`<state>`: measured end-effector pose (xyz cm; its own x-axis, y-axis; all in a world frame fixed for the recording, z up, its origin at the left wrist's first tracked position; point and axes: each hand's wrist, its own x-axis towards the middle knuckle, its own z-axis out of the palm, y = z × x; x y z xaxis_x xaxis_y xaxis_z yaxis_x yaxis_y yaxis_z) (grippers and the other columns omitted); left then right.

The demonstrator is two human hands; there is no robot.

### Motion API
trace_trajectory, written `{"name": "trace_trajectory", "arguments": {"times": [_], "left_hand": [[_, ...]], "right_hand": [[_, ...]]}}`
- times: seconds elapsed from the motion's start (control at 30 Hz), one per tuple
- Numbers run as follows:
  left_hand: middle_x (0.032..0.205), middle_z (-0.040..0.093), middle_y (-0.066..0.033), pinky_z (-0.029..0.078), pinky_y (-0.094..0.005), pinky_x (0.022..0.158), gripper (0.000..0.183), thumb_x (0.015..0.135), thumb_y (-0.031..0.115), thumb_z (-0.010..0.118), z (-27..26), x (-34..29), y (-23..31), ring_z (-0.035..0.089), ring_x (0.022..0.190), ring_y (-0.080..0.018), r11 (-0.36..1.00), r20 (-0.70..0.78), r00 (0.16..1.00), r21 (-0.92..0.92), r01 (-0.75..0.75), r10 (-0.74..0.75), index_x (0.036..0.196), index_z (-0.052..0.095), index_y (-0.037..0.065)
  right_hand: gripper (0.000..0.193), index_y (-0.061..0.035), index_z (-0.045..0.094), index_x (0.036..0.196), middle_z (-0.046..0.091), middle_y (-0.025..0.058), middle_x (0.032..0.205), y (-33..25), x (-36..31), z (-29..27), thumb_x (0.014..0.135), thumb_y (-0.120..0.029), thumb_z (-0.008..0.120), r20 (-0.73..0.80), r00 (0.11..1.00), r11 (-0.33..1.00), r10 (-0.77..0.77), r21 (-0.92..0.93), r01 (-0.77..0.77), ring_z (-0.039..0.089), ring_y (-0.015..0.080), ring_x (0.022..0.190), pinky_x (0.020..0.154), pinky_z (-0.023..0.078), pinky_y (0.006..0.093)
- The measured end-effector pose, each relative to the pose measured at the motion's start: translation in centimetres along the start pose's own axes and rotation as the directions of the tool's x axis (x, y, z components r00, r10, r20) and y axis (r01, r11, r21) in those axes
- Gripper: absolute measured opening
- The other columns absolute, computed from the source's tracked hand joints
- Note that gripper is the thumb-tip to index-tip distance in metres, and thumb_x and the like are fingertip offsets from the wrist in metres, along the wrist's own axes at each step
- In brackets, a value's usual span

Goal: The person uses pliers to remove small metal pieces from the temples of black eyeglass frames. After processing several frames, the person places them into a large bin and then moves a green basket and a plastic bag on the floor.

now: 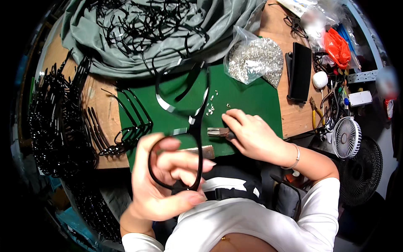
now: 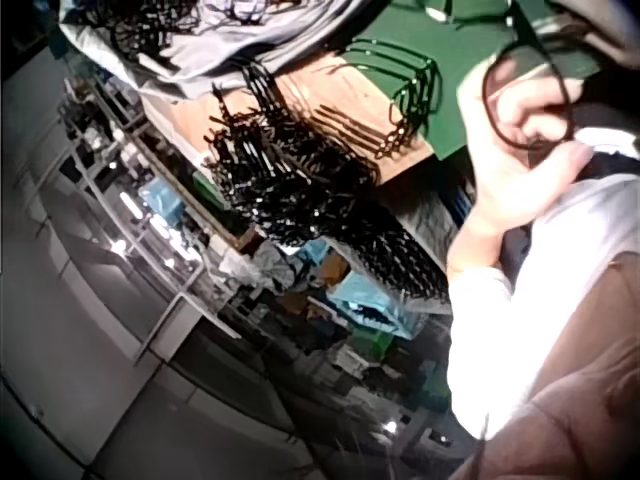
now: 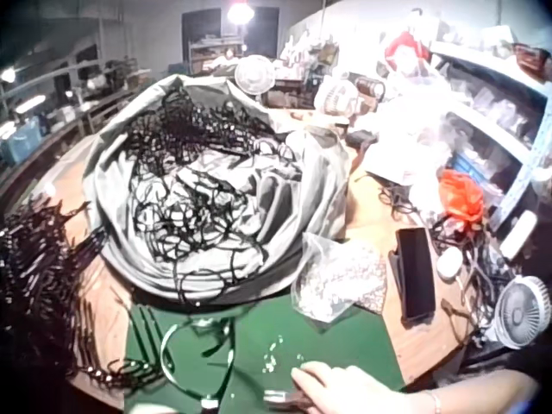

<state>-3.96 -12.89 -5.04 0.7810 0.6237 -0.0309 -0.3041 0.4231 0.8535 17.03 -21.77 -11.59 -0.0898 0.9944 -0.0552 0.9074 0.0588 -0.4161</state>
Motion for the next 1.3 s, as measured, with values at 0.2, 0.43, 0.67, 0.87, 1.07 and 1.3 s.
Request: {"name": "trace_trajectory", "arguments": {"times": [0.2,0.43,0.67,0.87,1.07,1.3], "left_hand": [[0.102,0.053,-0.0215,0.045,-0.0213,0.069,0.089,0.067,-0.014,0.06,0.9,-2.6,-3.9,0.056,0.071,-0.0109,0.979,-0.142,0.989,0.204,-0.007,0.037,0.132,0.003,0.004],[0.109,0.046,-0.0233,0.047,-0.0251,0.069,0.103,0.062,-0.015,0.061,0.5,-2.3,-3.6,0.055,0.07,-0.0123,0.985,-0.09,0.985,0.104,-0.139,0.148,0.132,-0.009,0.011],[0.111,0.044,-0.0239,0.048,-0.0281,0.074,0.095,0.067,-0.013,0.059,1.6,-1.7,-4.9,0.057,0.074,-0.014,0.944,-0.088,0.985,0.308,-0.115,0.149,0.132,-0.007,0.008],[0.116,0.042,-0.0243,0.046,-0.0237,0.075,0.095,0.068,-0.013,0.06,0.9,-1.3,-4.3,0.056,0.076,-0.0114,0.92,-0.061,0.984,0.368,-0.135,0.169,0.132,-0.007,0.007],[0.118,0.041,-0.025,0.046,-0.0241,0.074,0.094,0.069,-0.013,0.059,1.8,-0.5,-4.9,0.057,0.079,-0.0133,0.93,-0.121,0.977,0.346,-0.123,0.175,0.132,-0.007,0.008],[0.118,0.043,-0.0221,0.047,-0.0238,0.074,0.094,0.068,-0.012,0.061,1.4,0.1,-6.0,0.055,0.084,-0.0151,0.835,-0.1,0.964,0.527,-0.157,0.244,0.132,-0.005,0.005]], "right_hand": [[0.025,-0.0005,0.049,0.088,0.05,0.0146,0.081,1.9,1.7,-0.5,0.066,-0.004,0.06,-0.027,0.995,0.984,0.099,0.149,-0.094,0.053,0.0327,0.072,0.065,0.044,0.0398],[0.021,-0.0017,0.047,0.08,0.05,0.012,0.076,2.8,1.6,1.1,0.065,-0.005,0.061,-0.047,0.994,0.987,0.102,0.127,-0.095,0.053,0.0301,0.073,0.064,0.042,0.0382],[0.02,-0.0027,0.048,0.081,0.05,0.0111,0.076,2.4,1.6,1.2,0.065,-0.005,0.061,-0.047,0.998,0.999,0.048,-0.001,-0.048,0.053,0.028,0.074,0.063,0.042,0.0368],[0.021,-0.0009,0.049,0.083,0.051,0.0143,0.077,3.3,1.8,-0.5,0.065,-0.002,0.06,-0.117,0.985,0.978,0.124,0.185,-0.101,0.053,0.0323,0.072,0.062,0.044,0.0384],[0.018,-0.0022,0.048,0.08,0.05,0.0119,0.075,3.1,2.1,1.1,0.066,-0.004,0.059,-0.049,0.998,0.999,0.046,0.0,-0.046,0.053,0.0289,0.075,0.065,0.042,0.039],[0.015,0.0003,0.05,0.08,0.052,0.0145,0.075,0.2,1.7,-2.3,0.069,-0.004,0.059,-0.018,0.978,0.904,0.206,0.386,-0.184,0.054,0.0302,0.07,0.062,0.043,0.0362]]}}
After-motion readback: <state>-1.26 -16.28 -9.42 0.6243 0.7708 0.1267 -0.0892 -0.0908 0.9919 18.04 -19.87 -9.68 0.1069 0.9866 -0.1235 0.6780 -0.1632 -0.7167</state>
